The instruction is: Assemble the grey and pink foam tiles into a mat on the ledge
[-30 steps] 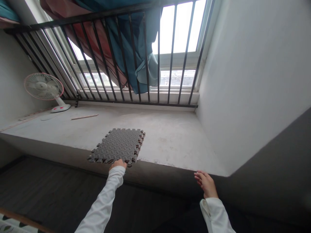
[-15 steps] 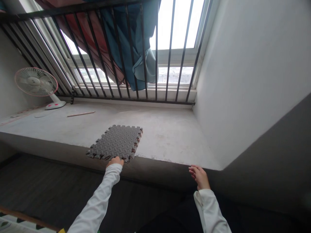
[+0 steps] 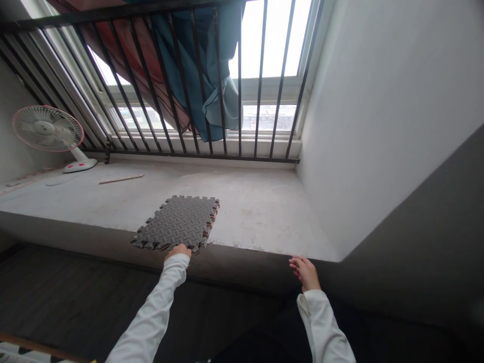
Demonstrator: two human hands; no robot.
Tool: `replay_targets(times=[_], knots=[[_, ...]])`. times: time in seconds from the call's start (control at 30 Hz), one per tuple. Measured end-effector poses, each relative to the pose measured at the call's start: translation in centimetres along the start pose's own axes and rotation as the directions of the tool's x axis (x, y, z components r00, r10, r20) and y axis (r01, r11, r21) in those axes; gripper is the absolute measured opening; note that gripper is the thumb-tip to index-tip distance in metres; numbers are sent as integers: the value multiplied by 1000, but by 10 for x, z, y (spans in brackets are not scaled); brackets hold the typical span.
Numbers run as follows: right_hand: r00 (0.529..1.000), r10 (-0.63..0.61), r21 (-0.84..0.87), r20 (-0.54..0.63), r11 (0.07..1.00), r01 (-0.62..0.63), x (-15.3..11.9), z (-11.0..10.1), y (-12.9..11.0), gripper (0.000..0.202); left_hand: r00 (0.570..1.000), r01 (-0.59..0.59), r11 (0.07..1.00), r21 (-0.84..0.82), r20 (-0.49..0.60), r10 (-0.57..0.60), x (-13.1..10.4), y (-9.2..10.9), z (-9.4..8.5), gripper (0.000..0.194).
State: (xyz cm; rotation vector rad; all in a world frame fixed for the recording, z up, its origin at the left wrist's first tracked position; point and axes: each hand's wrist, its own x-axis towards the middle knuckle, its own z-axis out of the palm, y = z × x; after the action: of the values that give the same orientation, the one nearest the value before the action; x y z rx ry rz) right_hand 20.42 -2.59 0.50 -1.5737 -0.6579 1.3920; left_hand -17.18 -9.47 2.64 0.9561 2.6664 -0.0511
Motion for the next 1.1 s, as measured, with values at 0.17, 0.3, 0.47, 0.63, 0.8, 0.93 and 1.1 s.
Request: replay_targets(times=[0.17, 0.3, 0.47, 0.63, 0.8, 0.93, 1.1], knots=[[1000, -4, 2, -5, 1000, 4, 0, -1, 2, 24, 1000, 5, 1000, -10, -17, -5, 0, -3, 4, 38], [1000, -2, 2, -13, 1000, 2, 2, -1, 2, 24, 999, 25, 999, -33, -23, -26, 0, -4, 7, 40], [1000, -2, -3, -12, 1000, 2, 2, -1, 1, 23, 1000, 24, 999, -41, -16, -24, 0, -4, 7, 41], [1000, -7, -11, -7, 1000, 6, 2, -2, 2, 25, 999, 42, 997, -67, 13, -41, 4, -11, 12, 48], [1000, -12, -13, -14, 1000, 12, 2, -2, 3, 26, 998, 43, 983, -181, -42, -51, 7, -27, 33, 57], [1000, -16, -19, -13, 1000, 15, 2, -3, 3, 26, 994, 43, 972, -230, -91, -65, 0, -33, 38, 51], [1000, -22, -26, -7, 999, 22, 5, -3, 5, 26, 984, 22, 988, -155, -169, -49, -12, -29, 23, 43]])
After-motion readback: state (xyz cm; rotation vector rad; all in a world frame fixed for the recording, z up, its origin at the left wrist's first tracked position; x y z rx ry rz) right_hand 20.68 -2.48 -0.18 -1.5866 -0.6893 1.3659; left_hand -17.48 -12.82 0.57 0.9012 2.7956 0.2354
